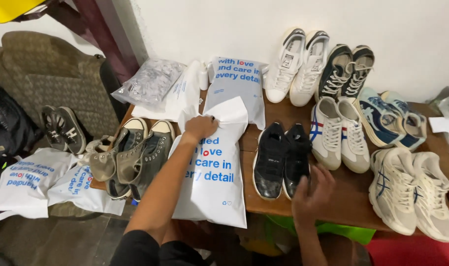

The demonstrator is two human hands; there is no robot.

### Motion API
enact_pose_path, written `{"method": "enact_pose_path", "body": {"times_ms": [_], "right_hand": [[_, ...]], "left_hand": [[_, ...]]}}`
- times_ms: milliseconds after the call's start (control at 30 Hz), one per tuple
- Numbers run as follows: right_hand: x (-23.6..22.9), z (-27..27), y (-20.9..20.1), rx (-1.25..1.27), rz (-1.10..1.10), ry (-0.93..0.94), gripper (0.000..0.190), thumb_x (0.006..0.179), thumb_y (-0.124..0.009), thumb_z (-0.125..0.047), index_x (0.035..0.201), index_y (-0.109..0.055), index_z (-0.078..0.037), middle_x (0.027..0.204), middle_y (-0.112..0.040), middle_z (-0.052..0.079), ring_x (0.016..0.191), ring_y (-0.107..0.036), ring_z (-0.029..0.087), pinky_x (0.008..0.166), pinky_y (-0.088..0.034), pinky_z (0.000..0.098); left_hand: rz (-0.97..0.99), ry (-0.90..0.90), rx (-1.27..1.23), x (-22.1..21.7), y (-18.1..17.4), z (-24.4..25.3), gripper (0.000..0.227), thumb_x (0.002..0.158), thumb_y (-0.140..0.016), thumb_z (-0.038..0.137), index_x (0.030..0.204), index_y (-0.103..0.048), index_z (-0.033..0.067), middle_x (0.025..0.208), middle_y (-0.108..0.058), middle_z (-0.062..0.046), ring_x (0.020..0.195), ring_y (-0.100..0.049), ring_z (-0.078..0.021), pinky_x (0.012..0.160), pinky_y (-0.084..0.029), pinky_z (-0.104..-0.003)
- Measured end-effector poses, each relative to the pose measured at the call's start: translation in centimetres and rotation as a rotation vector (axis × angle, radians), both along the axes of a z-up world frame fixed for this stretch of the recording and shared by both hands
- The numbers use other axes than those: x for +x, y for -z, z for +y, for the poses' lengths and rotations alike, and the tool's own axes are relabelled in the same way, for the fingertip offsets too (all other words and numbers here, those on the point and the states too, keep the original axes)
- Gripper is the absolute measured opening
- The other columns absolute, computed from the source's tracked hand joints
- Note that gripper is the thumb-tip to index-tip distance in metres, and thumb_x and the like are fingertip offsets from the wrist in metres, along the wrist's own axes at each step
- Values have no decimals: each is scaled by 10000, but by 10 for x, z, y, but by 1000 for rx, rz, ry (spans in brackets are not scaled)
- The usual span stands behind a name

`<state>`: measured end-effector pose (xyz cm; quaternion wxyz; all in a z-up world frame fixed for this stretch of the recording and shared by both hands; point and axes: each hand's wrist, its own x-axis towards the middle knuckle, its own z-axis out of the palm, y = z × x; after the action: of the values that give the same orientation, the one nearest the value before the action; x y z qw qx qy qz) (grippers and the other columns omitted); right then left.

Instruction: The person is organizing and packing various pairs of sneakers into white plastic bags on a table.

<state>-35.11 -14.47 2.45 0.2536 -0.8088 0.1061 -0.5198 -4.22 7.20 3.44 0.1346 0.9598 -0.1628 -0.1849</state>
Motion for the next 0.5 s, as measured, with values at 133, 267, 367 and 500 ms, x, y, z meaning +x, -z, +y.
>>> {"method": "enact_pose_path", "body": {"times_ms": [133,267,367,500], "right_hand": [[80,38,-55,49,-8,-350,196,972,-638,-54,1144,-719,-101,1101,-680,83,1100,-658,317,1022,-468,436],[218,89,-58,440,207,-766,310,1001,-593,-16,1310,-616,-10,1257,-680,202,1216,-662,358,1068,-502,494],[324,112,-10,331,531,-752,328,998,-601,-97,1314,-653,-24,1242,-694,232,1223,-639,407,1053,-500,526],[434,128,106,55,927,-614,450,965,-616,-176,1412,-589,-128,1271,-675,178,1207,-654,363,977,-536,547]], "left_hand": [[-131,-70,-85,17,34,-4,604,961,-390,464,1203,-736,33,1147,-738,-236,1114,-695,-446,934,-535,-558],[-159,-142,-296,44,52,8,496,1003,-463,391,1068,-777,12,1012,-756,-238,1020,-724,-443,846,-578,-530],[-210,-240,-346,72,52,36,247,894,-685,75,1133,-741,47,1006,-759,-218,1022,-730,-435,837,-597,-525],[-359,-109,-82,94,52,81,426,870,-701,0,1282,-628,78,1202,-681,-233,1118,-683,-426,883,-590,-534]]}}
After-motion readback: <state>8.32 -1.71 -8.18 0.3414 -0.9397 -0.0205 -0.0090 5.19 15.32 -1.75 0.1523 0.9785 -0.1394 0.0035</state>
